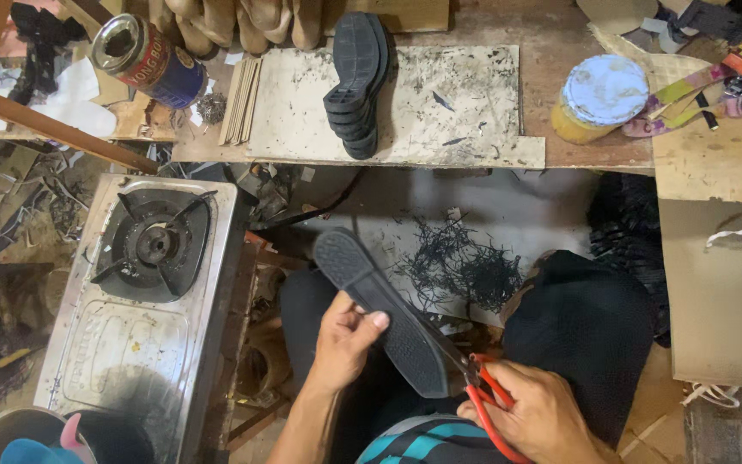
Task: The person sits at a workbench and uses scissors to trim the edges of black rubber shoe soles, rotating each sole to cut around it and letting trimmings fall to the floor. They briefly handle a stack of insoles and a strap before resuming trimming soles one at a time.
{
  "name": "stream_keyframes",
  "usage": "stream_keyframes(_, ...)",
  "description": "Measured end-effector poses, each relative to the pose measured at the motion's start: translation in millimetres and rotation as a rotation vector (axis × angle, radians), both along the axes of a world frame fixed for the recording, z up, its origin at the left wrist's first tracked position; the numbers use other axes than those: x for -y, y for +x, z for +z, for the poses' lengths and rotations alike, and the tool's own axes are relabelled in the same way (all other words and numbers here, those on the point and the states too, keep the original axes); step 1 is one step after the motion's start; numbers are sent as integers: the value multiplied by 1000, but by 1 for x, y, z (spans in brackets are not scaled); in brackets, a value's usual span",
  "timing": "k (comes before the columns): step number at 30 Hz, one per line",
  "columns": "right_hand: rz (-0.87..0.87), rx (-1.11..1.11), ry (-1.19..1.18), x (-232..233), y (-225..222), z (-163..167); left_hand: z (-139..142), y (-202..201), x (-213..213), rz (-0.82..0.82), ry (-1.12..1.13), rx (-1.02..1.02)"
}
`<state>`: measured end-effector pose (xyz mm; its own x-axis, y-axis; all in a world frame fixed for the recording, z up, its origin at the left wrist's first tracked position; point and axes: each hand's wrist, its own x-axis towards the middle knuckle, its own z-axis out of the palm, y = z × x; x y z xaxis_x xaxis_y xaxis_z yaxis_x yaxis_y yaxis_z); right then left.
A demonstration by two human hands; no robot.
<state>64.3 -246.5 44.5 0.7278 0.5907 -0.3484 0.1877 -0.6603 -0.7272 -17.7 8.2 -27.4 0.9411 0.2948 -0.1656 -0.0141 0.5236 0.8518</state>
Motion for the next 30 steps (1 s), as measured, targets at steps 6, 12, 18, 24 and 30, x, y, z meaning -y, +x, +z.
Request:
stream_keyframes(6, 0, 11, 81, -10, 3, 10, -5, -2, 9, -24, -62, 37)
stream_keyframes(12, -1, -26, 38, 1, -2, -8, -3, -1, 12, -20, -145, 38)
stream_keyframes(18, -3, -91, 147, 14, -10, -34, 0, 2, 15, -17, -261, 46)
stream_keyframes(24, 50, -364, 108, 24, -11, -43, -4, 1, 12, 21, -317, 79)
stream_keyframes(30, -34, -272, 42, 7, -14, -21, -10, -2, 21, -67, -331, 59)
